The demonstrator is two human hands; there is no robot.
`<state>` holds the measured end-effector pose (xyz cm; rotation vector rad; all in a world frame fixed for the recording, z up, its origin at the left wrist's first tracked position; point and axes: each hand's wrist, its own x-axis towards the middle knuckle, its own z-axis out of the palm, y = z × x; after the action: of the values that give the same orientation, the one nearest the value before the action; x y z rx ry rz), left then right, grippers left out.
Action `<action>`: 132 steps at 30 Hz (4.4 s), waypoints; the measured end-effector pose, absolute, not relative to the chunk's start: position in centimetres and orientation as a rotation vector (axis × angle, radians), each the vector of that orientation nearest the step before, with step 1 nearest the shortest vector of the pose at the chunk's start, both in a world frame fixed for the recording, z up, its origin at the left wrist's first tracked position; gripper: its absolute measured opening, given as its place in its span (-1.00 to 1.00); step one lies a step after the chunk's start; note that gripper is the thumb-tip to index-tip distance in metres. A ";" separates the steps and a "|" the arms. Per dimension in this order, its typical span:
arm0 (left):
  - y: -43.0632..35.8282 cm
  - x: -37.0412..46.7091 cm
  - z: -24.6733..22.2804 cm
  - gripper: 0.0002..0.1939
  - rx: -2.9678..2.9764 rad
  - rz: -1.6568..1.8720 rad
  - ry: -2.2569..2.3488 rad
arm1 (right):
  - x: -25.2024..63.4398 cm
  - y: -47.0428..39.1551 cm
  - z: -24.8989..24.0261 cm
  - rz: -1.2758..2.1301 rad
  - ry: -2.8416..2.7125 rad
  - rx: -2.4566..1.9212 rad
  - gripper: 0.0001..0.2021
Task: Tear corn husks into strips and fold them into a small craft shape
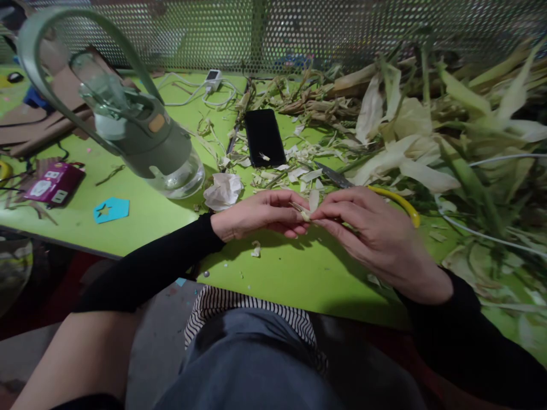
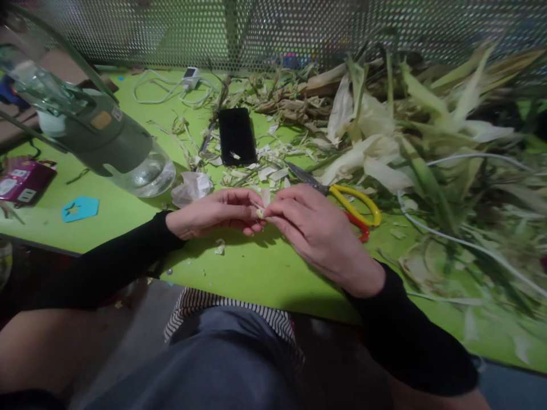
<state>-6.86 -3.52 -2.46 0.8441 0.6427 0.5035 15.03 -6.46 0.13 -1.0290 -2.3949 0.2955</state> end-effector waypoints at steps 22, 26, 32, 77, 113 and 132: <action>-3.7 -6.7 -2.9 -0.80 1.012 0.469 0.657 | 14.3 -6.7 0.6 0.413 -2.348 -1.025 -0.89; -3.8 -6.4 -2.8 -0.75 0.970 0.543 0.668 | 14.2 -6.7 0.2 0.500 -2.293 -1.068 -0.95; -4.2 -6.4 -2.0 -0.62 0.945 0.612 0.694 | 13.9 -7.1 -1.5 0.727 -1.999 -1.224 -0.49; -3.8 -7.2 -1.3 -0.86 1.828 0.508 0.964 | 13.5 -7.0 -1.3 0.687 -1.889 -1.311 -0.68; -4.7 -6.5 -1.9 -0.87 1.750 0.810 0.863 | 13.7 -6.8 -1.2 0.771 -1.711 -1.319 -0.81; -4.9 -6.1 -1.9 -0.67 1.412 0.777 0.730 | 13.6 -6.4 -0.8 0.908 -1.827 -1.308 -0.78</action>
<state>-6.11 -4.91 -1.94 1.4118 0.7303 0.7775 13.56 -6.36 -0.82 -1.3079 -1.8272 0.9077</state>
